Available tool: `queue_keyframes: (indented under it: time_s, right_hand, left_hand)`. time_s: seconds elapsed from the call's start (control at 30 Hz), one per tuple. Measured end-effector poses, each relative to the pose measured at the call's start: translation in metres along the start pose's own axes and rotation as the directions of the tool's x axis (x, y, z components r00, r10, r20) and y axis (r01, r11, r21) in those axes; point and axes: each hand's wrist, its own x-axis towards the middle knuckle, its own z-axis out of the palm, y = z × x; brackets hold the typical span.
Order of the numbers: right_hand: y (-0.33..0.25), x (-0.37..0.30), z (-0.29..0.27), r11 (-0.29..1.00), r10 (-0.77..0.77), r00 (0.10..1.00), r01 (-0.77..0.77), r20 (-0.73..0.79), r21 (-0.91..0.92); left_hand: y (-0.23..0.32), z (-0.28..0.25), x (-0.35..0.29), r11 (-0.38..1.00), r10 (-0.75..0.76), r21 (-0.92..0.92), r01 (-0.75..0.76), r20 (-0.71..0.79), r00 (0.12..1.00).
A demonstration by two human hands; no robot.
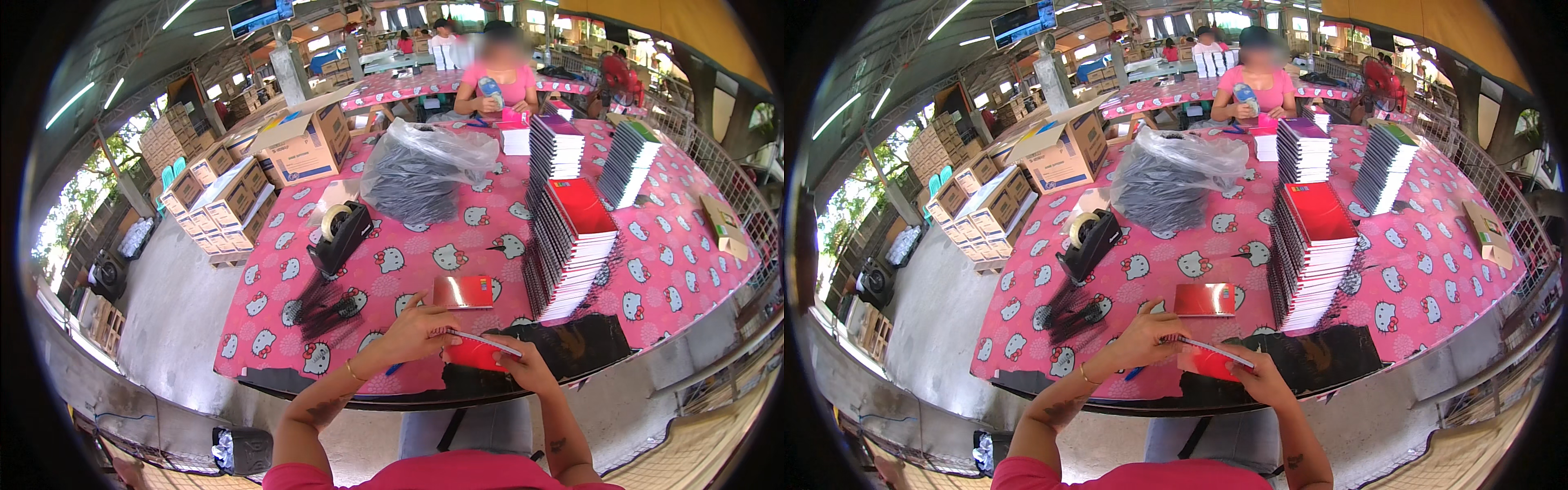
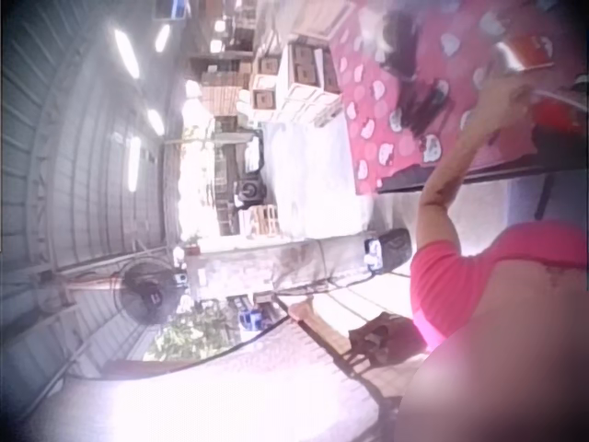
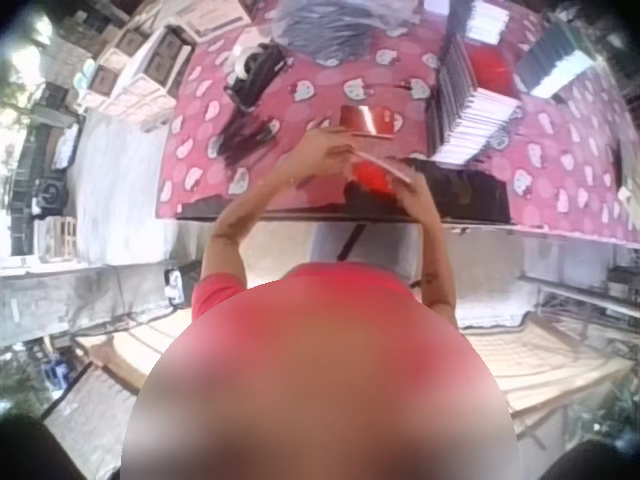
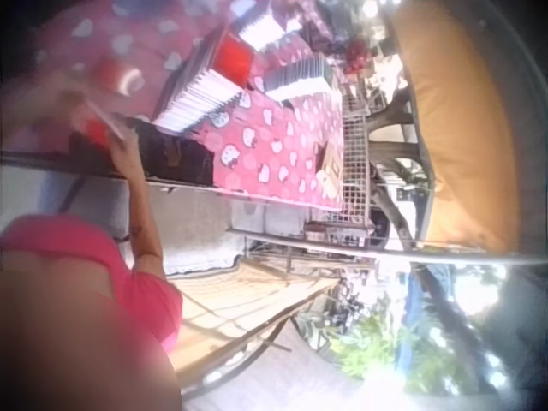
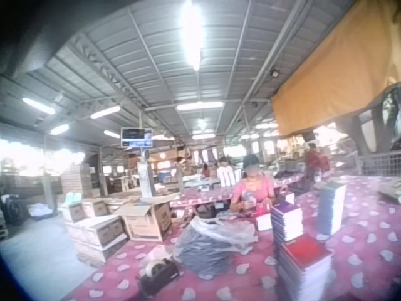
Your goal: The person assembles spiral-bound notebooks by inserting a metal spiral into the punched holes of the pages and then using pliers to close the spiral ends. The person works at a table covered with a pink Hello Kitty tablecloth, stacking the finished notebooks.
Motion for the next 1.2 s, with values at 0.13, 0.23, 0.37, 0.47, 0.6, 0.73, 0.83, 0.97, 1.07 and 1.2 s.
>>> queue_keyframes:
  time_s: [0.13,0.23,0.37,0.47,0.6,0.73,0.83,0.97,1.07,1.2]
  right_hand:
    - [-0.004,-0.001,0.003,0.994,0.046,0.996,-0.038,-0.078,0.106]
    - [-0.011,-0.003,0.015,0.962,0.147,0.968,-0.092,-0.202,0.256]
    - [-0.015,-0.009,0.022,0.978,0.119,0.981,-0.090,-0.151,0.191]
    - [-0.017,-0.005,0.023,0.970,0.114,0.988,-0.087,-0.108,0.228]
    - [-0.019,-0.011,0.010,0.955,0.174,0.978,-0.140,-0.112,0.261]
    - [-0.020,-0.011,0.021,0.936,0.200,0.978,-0.172,-0.060,0.308]
    - [-0.021,-0.010,0.006,0.924,0.187,0.976,-0.138,-0.108,0.357]
    - [-0.024,-0.011,0.021,0.939,0.210,0.978,-0.206,0.015,0.274]
    - [-0.032,-0.006,0.012,0.931,0.190,0.981,-0.172,-0.026,0.323]
    - [-0.032,-0.008,0.014,0.960,0.146,0.989,-0.135,-0.026,0.247]
  left_hand:
    - [0.021,0.005,0.003,0.940,-0.067,0.331,0.085,-0.064,0.996]
    - [0.052,0.040,-0.014,0.817,-0.047,0.557,0.150,-0.195,0.980]
    - [0.055,0.046,-0.017,0.795,-0.040,0.587,0.155,-0.205,0.978]
    - [0.054,0.028,0.002,0.806,-0.067,0.568,0.166,-0.191,0.979]
    - [0.067,0.063,-0.027,0.867,-0.049,0.490,0.094,-0.103,0.993]
    - [0.057,0.022,0.018,0.722,-0.075,0.662,0.203,-0.216,0.973]
    - [0.070,0.084,-0.037,0.862,0.043,0.504,0.048,-0.167,0.985]
    - [0.061,0.033,0.017,0.785,-0.021,0.610,0.111,-0.154,0.988]
    - [0.065,0.058,-0.008,0.868,0.032,0.494,0.041,-0.139,0.990]
    - [0.068,0.066,-0.011,0.866,0.054,0.499,0.028,-0.148,0.988]
